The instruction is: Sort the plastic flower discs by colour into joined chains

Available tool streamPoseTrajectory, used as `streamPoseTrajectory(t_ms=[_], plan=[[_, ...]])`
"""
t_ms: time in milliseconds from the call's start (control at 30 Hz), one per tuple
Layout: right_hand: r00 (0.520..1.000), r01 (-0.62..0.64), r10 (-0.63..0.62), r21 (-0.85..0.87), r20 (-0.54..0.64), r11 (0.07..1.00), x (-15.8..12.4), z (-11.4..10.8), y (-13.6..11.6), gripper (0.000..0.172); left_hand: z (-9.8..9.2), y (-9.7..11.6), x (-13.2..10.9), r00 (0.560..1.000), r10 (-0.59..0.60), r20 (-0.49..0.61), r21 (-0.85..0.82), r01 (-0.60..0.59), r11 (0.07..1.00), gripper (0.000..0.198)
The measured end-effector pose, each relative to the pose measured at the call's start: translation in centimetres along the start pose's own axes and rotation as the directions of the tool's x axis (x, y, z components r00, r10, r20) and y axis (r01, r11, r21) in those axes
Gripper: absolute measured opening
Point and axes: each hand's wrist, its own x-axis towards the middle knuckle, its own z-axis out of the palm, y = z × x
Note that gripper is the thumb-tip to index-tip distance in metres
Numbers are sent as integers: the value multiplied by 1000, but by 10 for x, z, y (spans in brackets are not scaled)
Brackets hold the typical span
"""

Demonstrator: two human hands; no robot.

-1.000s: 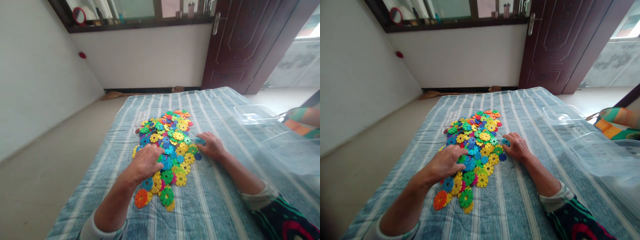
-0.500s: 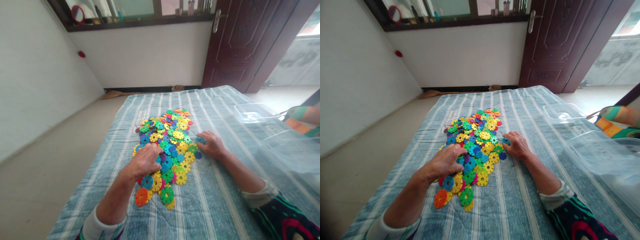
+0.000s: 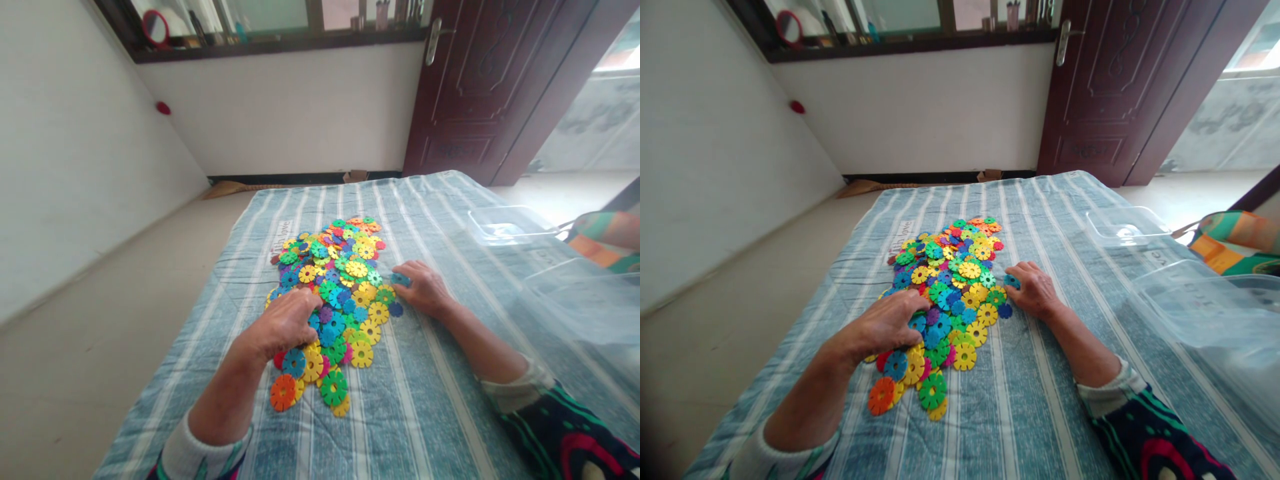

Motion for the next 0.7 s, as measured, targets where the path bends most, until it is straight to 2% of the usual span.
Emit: streamPoseTrajectory(t_ms=[233,433,567,700], plan=[[1000,2,-2,8,-8,1000,0,-1,0,20,-7,2,2,998,-34,53,19,33,999,21],[1000,3,-3,17,-10,1000,0,-1,0,21,1,-9,4,1000,3,-30,-38,-4,999,11],[1000,8,-7,27,-17,1000,0,-1,0,21,8,-20,8,998,28,-51,-111,-34,993,16],[1000,10,-9,27,-30,1000,0,-1,-1,19,2,-26,6,998,19,-68,-108,-26,994,14]])
